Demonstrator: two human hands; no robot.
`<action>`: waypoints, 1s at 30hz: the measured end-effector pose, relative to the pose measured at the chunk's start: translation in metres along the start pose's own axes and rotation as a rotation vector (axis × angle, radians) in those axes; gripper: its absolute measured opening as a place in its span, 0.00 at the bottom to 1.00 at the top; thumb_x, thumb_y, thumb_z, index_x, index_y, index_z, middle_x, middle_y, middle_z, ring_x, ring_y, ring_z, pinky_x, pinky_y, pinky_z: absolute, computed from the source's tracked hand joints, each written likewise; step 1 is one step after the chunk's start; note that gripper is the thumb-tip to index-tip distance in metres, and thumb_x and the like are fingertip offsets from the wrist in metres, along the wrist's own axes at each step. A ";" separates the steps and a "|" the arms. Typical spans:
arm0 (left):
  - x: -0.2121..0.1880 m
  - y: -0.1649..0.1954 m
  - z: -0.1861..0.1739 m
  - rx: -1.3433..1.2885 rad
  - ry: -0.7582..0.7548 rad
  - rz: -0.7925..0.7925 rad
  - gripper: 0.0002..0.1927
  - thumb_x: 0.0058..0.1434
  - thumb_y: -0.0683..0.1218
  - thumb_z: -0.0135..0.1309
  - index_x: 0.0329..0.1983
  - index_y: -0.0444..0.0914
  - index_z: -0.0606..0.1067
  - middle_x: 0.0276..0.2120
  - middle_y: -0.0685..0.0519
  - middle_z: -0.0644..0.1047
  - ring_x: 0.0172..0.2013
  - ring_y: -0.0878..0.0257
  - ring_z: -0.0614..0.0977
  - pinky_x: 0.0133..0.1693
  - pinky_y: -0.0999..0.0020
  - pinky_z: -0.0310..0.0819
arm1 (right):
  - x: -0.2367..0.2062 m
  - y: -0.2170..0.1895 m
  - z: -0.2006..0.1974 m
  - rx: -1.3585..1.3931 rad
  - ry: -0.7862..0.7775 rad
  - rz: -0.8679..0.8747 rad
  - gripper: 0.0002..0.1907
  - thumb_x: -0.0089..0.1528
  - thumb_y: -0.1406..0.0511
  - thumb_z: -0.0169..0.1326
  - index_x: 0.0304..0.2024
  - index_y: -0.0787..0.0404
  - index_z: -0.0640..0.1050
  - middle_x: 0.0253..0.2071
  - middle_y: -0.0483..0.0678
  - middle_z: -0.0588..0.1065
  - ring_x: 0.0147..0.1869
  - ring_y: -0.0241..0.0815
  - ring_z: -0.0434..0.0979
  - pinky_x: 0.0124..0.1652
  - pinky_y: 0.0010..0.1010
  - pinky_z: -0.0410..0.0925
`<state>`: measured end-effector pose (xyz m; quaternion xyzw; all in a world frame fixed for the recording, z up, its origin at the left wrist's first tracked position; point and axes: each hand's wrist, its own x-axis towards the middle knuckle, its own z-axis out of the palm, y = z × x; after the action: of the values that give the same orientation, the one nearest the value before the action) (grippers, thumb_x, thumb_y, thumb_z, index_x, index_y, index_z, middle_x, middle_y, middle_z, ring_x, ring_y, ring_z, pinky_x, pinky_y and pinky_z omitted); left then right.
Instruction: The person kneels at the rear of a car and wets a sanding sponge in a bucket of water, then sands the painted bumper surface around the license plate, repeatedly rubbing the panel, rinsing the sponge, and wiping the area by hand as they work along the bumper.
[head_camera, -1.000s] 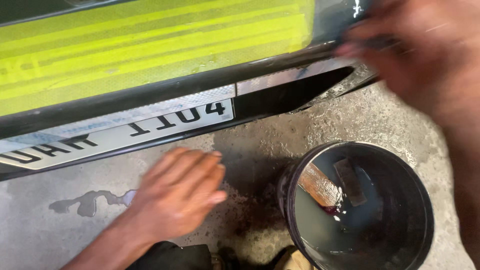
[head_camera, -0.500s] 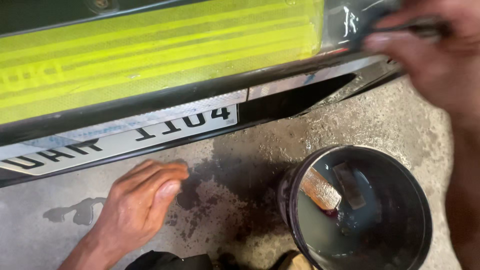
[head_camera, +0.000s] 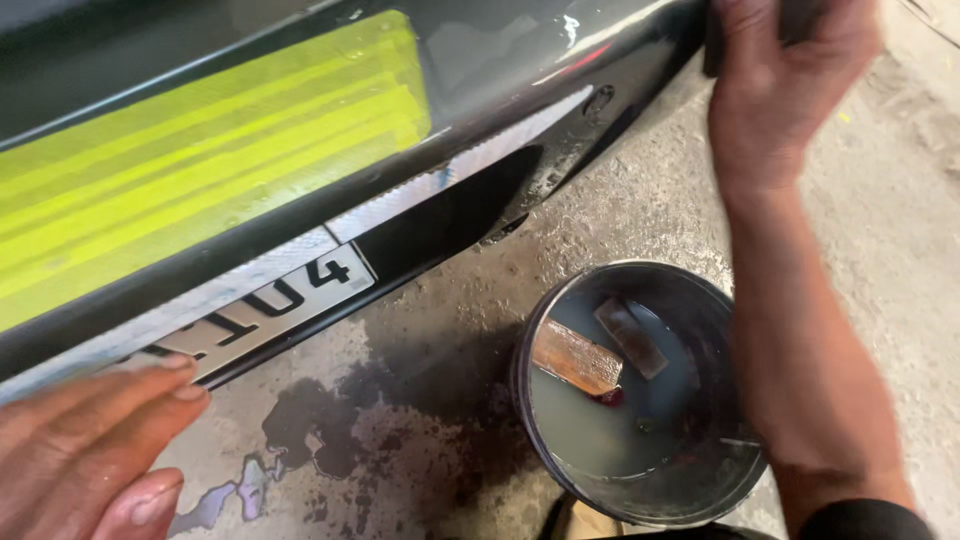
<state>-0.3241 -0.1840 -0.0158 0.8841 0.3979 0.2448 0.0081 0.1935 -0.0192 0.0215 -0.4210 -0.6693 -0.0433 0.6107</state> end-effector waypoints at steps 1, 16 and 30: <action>0.008 0.001 0.000 -0.036 0.042 0.041 0.21 0.66 0.56 0.47 0.53 0.38 0.76 0.53 0.47 0.79 0.54 0.50 0.81 0.65 0.48 0.72 | -0.015 0.007 0.004 -0.008 0.060 0.042 0.08 0.75 0.71 0.61 0.46 0.66 0.73 0.39 0.44 0.74 0.41 0.36 0.72 0.42 0.26 0.67; 0.088 0.084 0.104 0.015 0.015 0.163 0.20 0.68 0.54 0.54 0.47 0.31 0.80 0.51 0.38 0.80 0.54 0.45 0.80 0.56 0.50 0.74 | -0.083 0.042 0.035 0.083 0.154 0.054 0.08 0.79 0.72 0.55 0.49 0.63 0.68 0.36 0.45 0.69 0.35 0.34 0.66 0.36 0.26 0.63; 0.155 0.077 0.235 0.157 0.062 -0.016 0.41 0.75 0.52 0.53 0.84 0.41 0.49 0.81 0.52 0.46 0.81 0.55 0.44 0.81 0.53 0.39 | -0.148 -0.035 0.043 0.116 -0.113 0.278 0.12 0.73 0.72 0.64 0.50 0.64 0.72 0.44 0.45 0.72 0.44 0.32 0.70 0.45 0.24 0.68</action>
<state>-0.0801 -0.0846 -0.1406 0.8709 0.4230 0.2399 -0.0717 0.1237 -0.0924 -0.0996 -0.4756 -0.6392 0.1040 0.5954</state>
